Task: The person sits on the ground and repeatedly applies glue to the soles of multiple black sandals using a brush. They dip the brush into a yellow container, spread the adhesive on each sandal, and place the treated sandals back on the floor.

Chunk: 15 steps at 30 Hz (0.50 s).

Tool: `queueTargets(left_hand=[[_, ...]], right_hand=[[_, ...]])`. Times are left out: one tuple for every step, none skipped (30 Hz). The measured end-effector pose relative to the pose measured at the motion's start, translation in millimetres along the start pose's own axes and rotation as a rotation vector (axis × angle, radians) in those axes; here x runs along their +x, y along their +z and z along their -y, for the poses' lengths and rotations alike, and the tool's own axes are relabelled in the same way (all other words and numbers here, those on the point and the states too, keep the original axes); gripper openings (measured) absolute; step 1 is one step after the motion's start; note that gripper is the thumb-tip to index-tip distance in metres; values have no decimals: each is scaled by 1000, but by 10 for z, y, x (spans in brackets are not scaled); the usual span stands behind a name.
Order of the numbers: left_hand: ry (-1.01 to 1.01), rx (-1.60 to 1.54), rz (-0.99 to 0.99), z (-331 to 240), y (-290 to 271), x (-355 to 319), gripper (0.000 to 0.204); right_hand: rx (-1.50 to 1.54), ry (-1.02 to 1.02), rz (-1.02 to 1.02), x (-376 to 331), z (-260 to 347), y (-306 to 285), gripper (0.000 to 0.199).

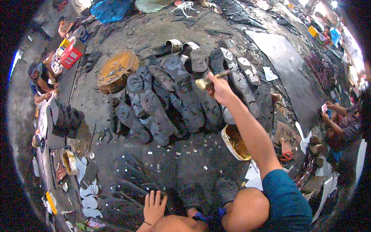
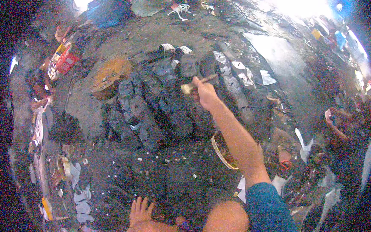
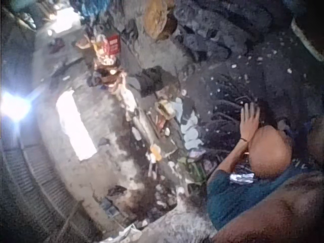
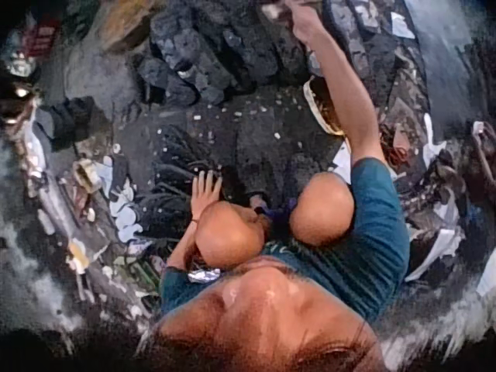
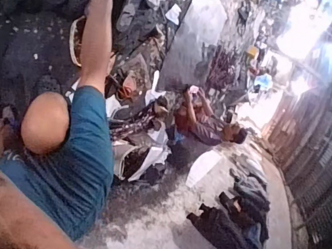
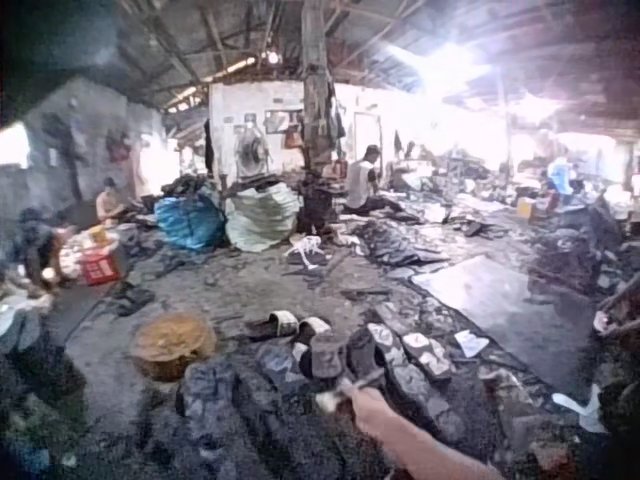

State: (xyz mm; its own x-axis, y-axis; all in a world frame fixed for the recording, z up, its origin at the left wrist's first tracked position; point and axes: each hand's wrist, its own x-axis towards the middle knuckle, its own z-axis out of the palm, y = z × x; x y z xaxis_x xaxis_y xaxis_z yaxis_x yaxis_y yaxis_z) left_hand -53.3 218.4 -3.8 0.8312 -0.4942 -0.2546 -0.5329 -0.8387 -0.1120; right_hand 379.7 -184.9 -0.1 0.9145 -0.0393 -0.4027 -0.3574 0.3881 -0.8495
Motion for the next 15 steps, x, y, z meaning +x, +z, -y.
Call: queueTargets(left_hand=[[-44,-84,46,31,-99,3,37],[-124,-188,70,88,-378,80,39],[-213,-281,61,138,-603,145,39],[-293,-377,72,210,-805,174,40],[-332,-345,31,305,-1041,239,40],[-377,-313,-17,388,-1258,268,40],[-414,-372,-96,530,-1449,212,48],[-456,-435,-192,660,-1632,148,56],[-558,-467,-245,666,-1929,176,49],[-659,-500,-303,663,-2209,217,44],[-628,-468,-406,694,-2390,192,37],[-582,-443,-504,740,-2505,218,33],[-486,-392,-612,807,-2602,165,31],[-385,-342,-717,847,-2651,171,30],[-401,-488,-922,805,-2590,253,39]], right_hand=[[-24,-39,24,-221,-133,-46,30],[-161,-73,21,-561,-152,-147,35],[-362,-220,35,-854,-248,-333,34],[-606,-312,-35,-1175,-266,-504,30],[-795,-423,-170,-1464,-338,-697,28],[-989,-537,-294,-1718,-422,-845,28],[-1034,-506,-329,-1897,-549,-946,29],[-1083,-493,-361,-2019,-674,-1020,31],[-1126,-483,-388,-2055,-791,-1077,32],[-1215,-457,-379,-2039,-843,-1148,33],[-1303,-422,-372,-2058,-895,-1242,34],[-1392,-375,-378,-2087,-958,-1371,35],[-1398,-387,-432,-2125,-940,-1422,40],[-1415,-339,-404,-2151,-937,-1464,37],[-1432,-286,-382,-2157,-968,-1480,33]])
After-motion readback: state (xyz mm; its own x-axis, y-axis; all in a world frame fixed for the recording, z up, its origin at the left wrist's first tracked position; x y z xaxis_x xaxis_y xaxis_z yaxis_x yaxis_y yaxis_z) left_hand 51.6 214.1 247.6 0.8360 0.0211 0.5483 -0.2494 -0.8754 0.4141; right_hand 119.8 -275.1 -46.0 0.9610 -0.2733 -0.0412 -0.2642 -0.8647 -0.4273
